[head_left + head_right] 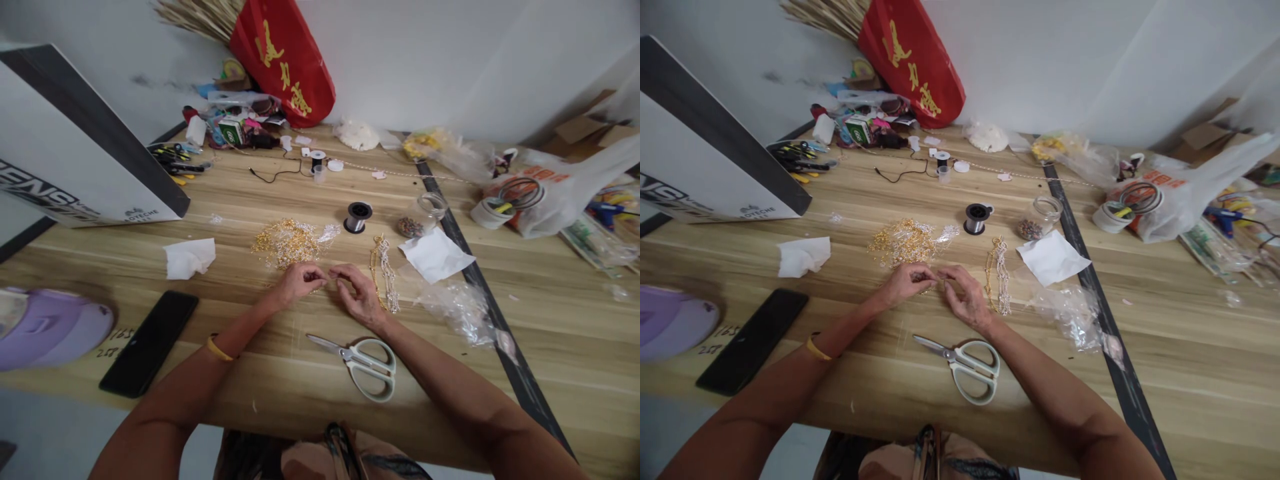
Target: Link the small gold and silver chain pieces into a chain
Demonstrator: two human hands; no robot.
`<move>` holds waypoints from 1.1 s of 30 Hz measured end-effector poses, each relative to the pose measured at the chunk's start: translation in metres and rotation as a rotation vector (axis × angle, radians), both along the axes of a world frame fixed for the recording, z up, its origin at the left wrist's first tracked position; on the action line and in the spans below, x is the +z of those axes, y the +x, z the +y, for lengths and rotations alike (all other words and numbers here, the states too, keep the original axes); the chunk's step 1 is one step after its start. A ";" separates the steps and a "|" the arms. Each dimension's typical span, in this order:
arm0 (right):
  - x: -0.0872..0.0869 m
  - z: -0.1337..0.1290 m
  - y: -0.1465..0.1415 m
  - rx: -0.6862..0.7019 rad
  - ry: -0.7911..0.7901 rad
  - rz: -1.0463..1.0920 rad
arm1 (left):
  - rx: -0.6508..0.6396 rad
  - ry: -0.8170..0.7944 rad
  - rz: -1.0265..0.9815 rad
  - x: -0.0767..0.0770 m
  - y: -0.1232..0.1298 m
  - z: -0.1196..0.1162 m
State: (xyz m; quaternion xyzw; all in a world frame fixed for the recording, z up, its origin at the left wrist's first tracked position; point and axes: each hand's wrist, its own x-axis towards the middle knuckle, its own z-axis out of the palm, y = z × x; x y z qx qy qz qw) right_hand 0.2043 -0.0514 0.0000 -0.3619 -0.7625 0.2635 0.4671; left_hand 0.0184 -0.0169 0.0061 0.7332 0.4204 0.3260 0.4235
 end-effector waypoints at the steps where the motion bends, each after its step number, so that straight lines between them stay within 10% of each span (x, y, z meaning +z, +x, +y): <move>1: -0.001 0.001 0.000 -0.006 -0.005 0.001 | 0.003 -0.006 0.002 0.000 0.000 0.000; 12: -0.009 -0.002 -0.001 -0.155 0.063 -0.086 | 0.025 -0.010 0.002 -0.005 -0.001 0.002; 23: -0.008 -0.007 -0.005 0.073 0.338 -0.479 | 0.008 0.047 0.068 -0.008 0.001 0.002; 33: -0.007 -0.002 -0.004 0.050 0.262 -0.446 | -0.029 -0.082 -0.006 -0.012 0.000 0.002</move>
